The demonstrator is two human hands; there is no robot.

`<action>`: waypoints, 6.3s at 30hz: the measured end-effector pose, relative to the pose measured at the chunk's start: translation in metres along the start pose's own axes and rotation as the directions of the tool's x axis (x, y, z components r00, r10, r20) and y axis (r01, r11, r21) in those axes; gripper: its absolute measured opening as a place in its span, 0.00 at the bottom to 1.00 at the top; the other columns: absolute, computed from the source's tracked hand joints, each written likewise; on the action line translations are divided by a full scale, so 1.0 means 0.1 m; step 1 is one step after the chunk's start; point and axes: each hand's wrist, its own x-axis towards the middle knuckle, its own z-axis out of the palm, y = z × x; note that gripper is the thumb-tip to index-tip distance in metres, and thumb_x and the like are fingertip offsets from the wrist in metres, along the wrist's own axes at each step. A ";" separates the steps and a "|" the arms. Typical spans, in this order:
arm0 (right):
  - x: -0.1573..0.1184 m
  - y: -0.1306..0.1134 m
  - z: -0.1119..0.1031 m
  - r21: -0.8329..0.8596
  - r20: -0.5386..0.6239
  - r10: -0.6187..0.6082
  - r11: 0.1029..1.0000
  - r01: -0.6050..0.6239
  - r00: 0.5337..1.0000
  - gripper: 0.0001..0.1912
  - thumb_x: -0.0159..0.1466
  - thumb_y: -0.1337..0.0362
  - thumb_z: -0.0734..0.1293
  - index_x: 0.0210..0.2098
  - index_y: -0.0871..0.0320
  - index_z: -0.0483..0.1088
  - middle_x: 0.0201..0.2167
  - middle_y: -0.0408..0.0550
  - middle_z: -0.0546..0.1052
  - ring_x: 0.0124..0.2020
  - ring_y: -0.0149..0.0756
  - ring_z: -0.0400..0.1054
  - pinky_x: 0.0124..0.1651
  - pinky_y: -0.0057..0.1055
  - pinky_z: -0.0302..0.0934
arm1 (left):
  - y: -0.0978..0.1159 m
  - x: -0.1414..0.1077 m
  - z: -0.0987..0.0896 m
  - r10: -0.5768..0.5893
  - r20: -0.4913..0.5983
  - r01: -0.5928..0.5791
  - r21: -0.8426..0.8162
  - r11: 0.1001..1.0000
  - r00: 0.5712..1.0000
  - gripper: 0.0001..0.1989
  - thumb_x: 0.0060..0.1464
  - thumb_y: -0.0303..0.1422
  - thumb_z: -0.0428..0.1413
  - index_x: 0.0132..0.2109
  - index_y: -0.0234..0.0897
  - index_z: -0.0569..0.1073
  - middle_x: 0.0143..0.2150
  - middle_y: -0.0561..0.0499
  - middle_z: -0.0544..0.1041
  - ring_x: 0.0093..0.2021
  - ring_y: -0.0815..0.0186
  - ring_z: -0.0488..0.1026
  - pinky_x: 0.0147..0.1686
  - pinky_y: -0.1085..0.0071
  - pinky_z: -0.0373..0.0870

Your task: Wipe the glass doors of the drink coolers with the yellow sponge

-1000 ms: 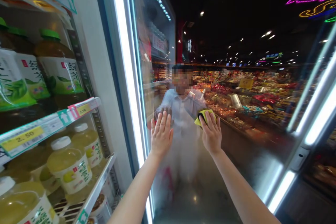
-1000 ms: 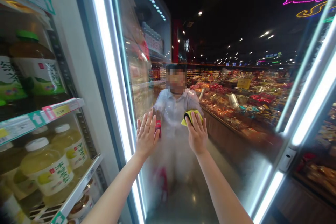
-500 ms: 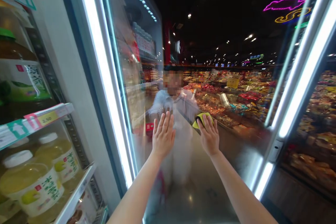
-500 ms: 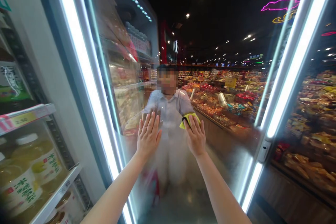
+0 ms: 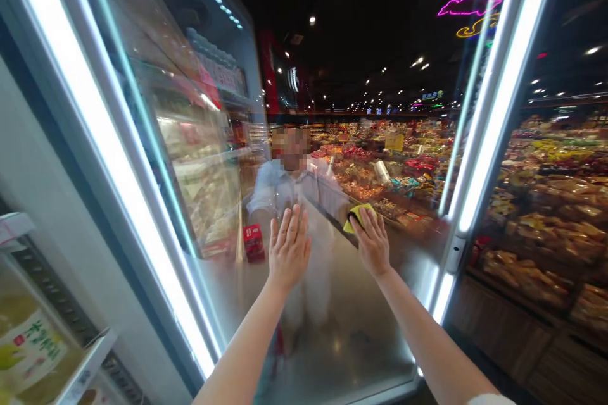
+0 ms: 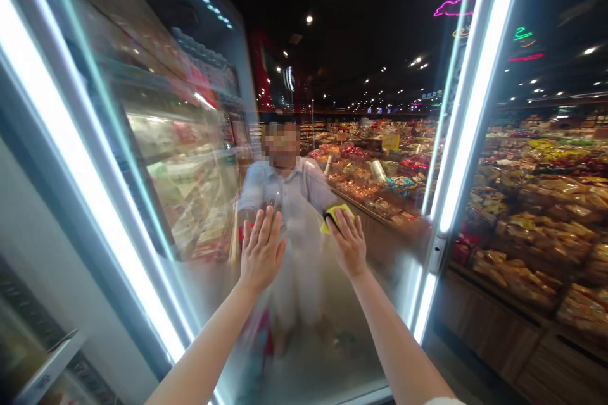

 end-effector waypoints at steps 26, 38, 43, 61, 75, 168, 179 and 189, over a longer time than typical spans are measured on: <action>-0.16 0.52 0.00 -0.024 0.047 0.057 0.998 -0.056 0.997 0.28 0.71 0.72 0.59 0.67 0.47 0.65 0.70 0.49 0.65 0.74 0.40 0.51 0.76 0.49 0.45 | 0.85 0.26 0.48 0.066 0.011 -0.064 -0.130 0.989 0.998 0.38 0.66 0.33 0.53 0.76 0.41 0.45 0.75 0.40 0.55 0.76 0.54 0.48 0.75 0.49 0.38; 0.07 1.24 -0.10 -0.049 -0.067 0.220 0.973 -0.223 0.973 0.30 0.71 0.72 0.55 0.70 0.50 0.60 0.74 0.51 0.57 0.76 0.43 0.43 0.74 0.56 0.45 | 1.14 0.41 0.62 0.093 -0.001 -0.093 -0.140 0.986 0.996 0.38 0.66 0.33 0.53 0.76 0.40 0.44 0.75 0.42 0.55 0.77 0.57 0.44 0.76 0.52 0.34; -0.42 1.29 -0.17 -0.079 0.015 0.082 0.994 -0.080 0.997 0.28 0.70 0.74 0.57 0.66 0.49 0.66 0.69 0.50 0.66 0.75 0.40 0.49 0.75 0.51 0.46 | 1.34 0.41 0.69 0.118 0.023 -0.112 -0.185 0.976 0.993 0.38 0.66 0.32 0.53 0.76 0.41 0.43 0.75 0.42 0.55 0.77 0.57 0.45 0.76 0.52 0.35; -0.74 2.06 -0.35 -0.028 -0.081 0.190 0.981 -0.193 0.978 0.31 0.71 0.75 0.53 0.71 0.50 0.58 0.73 0.52 0.59 0.76 0.42 0.46 0.72 0.53 0.54 | 1.84 0.41 0.87 0.105 0.028 -0.097 -0.211 0.973 0.994 0.38 0.66 0.32 0.53 0.76 0.41 0.45 0.76 0.43 0.54 0.76 0.56 0.46 0.76 0.52 0.36; -1.01 2.09 -0.45 0.043 -0.024 0.315 0.948 -0.314 0.949 0.33 0.73 0.74 0.52 0.75 0.48 0.49 0.75 0.52 0.53 0.76 0.45 0.44 0.73 0.54 0.53 | 2.07 0.35 0.93 0.106 0.045 -0.094 -0.204 0.974 0.993 0.37 0.67 0.33 0.52 0.76 0.38 0.44 0.76 0.41 0.52 0.77 0.57 0.42 0.75 0.51 0.36; -0.96 -0.58 0.06 0.194 0.264 -0.142 0.977 0.092 0.954 0.30 0.73 0.74 0.57 0.70 0.46 0.59 0.65 0.45 0.72 0.69 0.36 0.62 0.77 0.46 0.41 | -0.19 -1.16 -0.28 -0.251 0.227 0.230 0.112 0.967 0.941 0.38 0.67 0.35 0.50 0.76 0.42 0.41 0.77 0.43 0.48 0.77 0.55 0.43 0.75 0.48 0.36; -0.66 -1.46 0.39 0.226 0.209 -0.250 0.953 0.202 0.945 0.25 0.75 0.70 0.56 0.69 0.48 0.62 0.65 0.43 0.71 0.70 0.33 0.59 0.78 0.42 0.29 | -0.47 -1.36 -0.48 -0.284 0.188 0.255 0.163 0.953 0.940 0.38 0.67 0.33 0.51 0.76 0.38 0.42 0.77 0.41 0.47 0.77 0.56 0.40 0.75 0.49 0.36; -0.32 -1.66 0.46 0.210 0.107 -0.097 0.975 0.073 0.990 0.29 0.73 0.74 0.58 0.71 0.52 0.59 0.69 0.47 0.67 0.77 0.33 0.39 0.78 0.44 0.29 | -0.69 -1.57 -0.62 -0.353 0.214 0.317 0.185 0.930 0.911 0.40 0.66 0.34 0.51 0.76 0.39 0.39 0.78 0.40 0.43 0.78 0.52 0.37 0.75 0.46 0.36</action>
